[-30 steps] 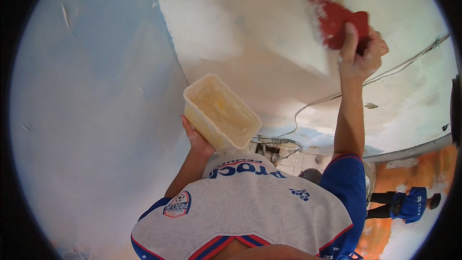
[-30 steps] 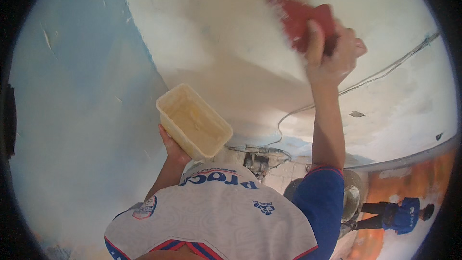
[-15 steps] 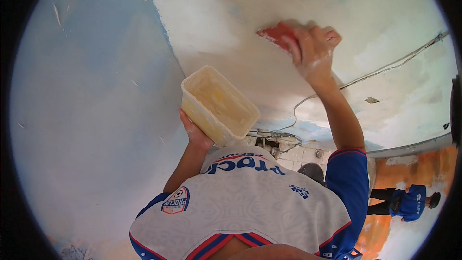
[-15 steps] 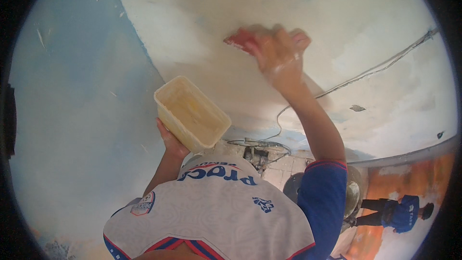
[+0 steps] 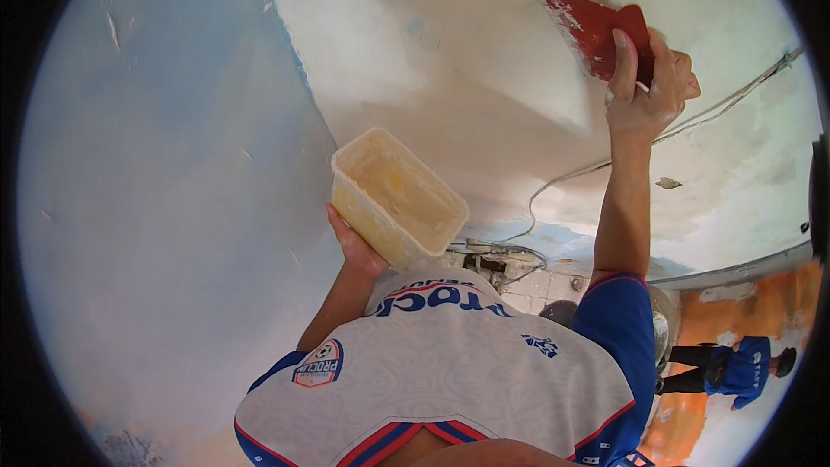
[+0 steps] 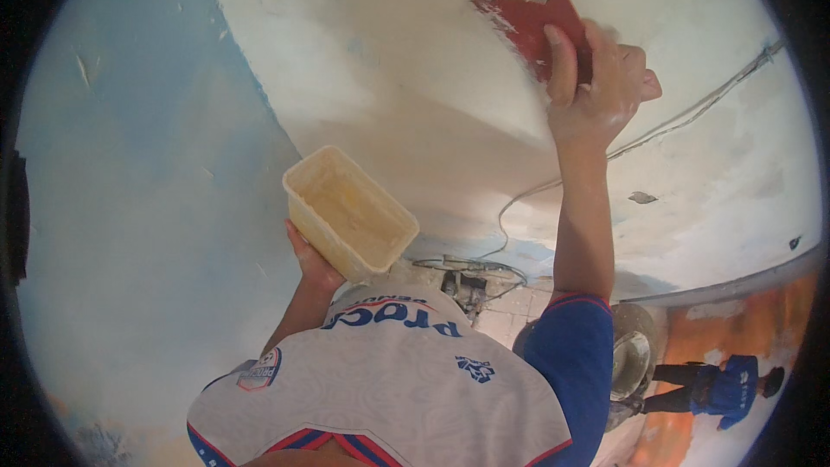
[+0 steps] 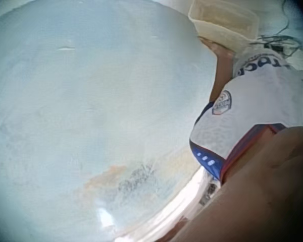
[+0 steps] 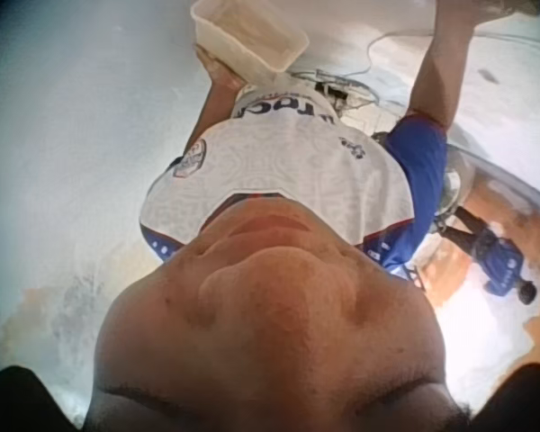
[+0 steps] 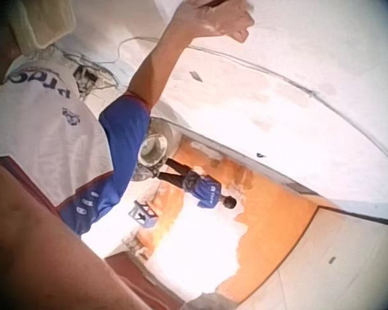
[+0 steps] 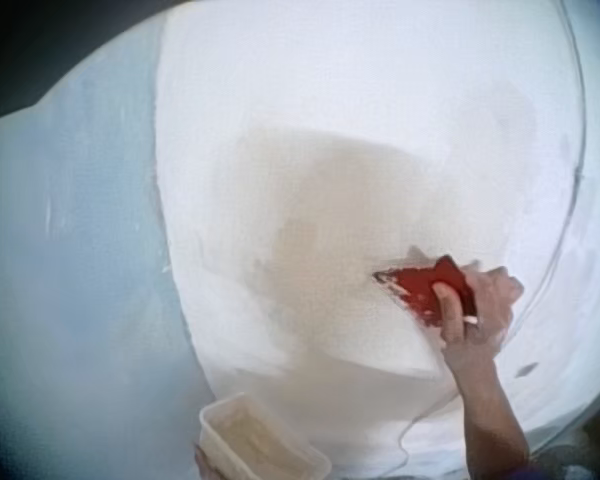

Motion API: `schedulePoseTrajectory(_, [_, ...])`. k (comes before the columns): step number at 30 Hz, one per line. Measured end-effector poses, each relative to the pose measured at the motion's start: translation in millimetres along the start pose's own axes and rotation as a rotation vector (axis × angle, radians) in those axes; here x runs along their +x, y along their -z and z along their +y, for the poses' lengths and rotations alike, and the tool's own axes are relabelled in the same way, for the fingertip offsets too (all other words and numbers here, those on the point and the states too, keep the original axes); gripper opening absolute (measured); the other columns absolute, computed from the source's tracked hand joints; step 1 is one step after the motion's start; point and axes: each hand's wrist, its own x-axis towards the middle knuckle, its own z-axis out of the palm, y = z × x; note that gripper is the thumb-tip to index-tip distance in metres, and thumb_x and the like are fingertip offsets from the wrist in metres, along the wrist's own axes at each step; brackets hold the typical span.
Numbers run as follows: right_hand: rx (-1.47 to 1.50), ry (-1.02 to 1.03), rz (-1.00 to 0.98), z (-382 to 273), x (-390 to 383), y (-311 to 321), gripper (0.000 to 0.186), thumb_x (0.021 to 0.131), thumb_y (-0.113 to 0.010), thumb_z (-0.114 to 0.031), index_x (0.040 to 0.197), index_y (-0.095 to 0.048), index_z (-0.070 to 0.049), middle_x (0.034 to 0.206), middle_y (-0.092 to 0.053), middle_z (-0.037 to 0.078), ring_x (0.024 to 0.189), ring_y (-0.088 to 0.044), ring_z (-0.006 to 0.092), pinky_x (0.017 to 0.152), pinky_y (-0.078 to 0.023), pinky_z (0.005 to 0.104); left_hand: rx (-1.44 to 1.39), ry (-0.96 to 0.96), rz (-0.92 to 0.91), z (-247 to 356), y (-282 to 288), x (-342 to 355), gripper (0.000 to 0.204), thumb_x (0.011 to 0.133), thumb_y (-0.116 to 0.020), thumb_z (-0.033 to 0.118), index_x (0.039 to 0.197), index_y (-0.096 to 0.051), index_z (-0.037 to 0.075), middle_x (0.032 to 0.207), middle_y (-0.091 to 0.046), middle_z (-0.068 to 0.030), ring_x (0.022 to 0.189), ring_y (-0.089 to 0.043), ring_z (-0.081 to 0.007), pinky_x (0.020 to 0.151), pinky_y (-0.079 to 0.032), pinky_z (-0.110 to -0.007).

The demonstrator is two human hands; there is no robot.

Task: The person mixes putty in a container using a scraper and then applies the putty to fill cracks and smooth the surface of a wall.

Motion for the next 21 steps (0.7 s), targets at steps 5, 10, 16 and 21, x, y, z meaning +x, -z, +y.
schedulePoseTrajectory(5, [-0.124, 0.483, -0.308, -34.0, -45.1, -24.9, 0.035, 0.083, -0.085, -0.035, 0.112, -0.077, -0.017, 0.085, -0.068, -0.001, 0.089, -0.059, 0.0213, 0.085, -0.035, 0.0413, 0.012, 0.022, -0.075, -1.4, 4.2, 1.8, 0.093, 0.094, -0.03, 0.088, 0.16, -0.038, 0.023, 0.161, -0.045, -0.005, 0.145, -0.045, -0.0309, 0.119, -0.04, -0.052])
schedulePoseTrajectory(10, [-0.064, 0.084, 0.213, -1.4, 23.5, -8.6, 0.024, 0.088, -0.081, -0.031, 0.108, -0.076, -0.017, 0.084, -0.07, 0.0, 0.079, -0.059, 0.0218, 0.069, -0.043, 0.0365, 0.012, -0.001, -0.022, -2.3, 1.0, -1.6, 0.093, 0.094, -0.03, 0.088, 0.16, -0.038, 0.023, 0.161, -0.045, -0.0054, 0.146, -0.045, -0.0313, 0.119, -0.04, -0.053])
schedulePoseTrajectory(16, [-0.085, 0.537, -0.258, -40.3, -15.1, -32.1, 0.018, 0.093, -0.074, -0.03, 0.109, -0.077, -0.022, 0.086, -0.074, -0.009, 0.076, -0.061, 0.0202, 0.073, -0.044, 0.0381, -0.026, 0.034, 0.002, -1.4, -1.0, -3.3, 0.094, 0.093, -0.028, 0.089, 0.161, -0.037, 0.024, 0.161, -0.045, -0.0056, 0.146, -0.044, -0.0317, 0.12, -0.039, -0.054])
schedulePoseTrajectory(21, [0.021, 0.031, 0.08, -14.8, 46.1, -10.5, 0.022, 0.088, -0.083, -0.017, 0.108, -0.077, -0.01, 0.086, -0.068, 0.005, 0.083, -0.061, 0.0241, 0.079, -0.046, 0.0389, -0.004, -0.012, 0.021, -2.4, 0.7, -4.3, 0.095, 0.093, -0.027, 0.09, 0.161, -0.038, 0.024, 0.161, -0.045, -0.006, 0.146, -0.044, -0.0319, 0.12, -0.038, -0.054])
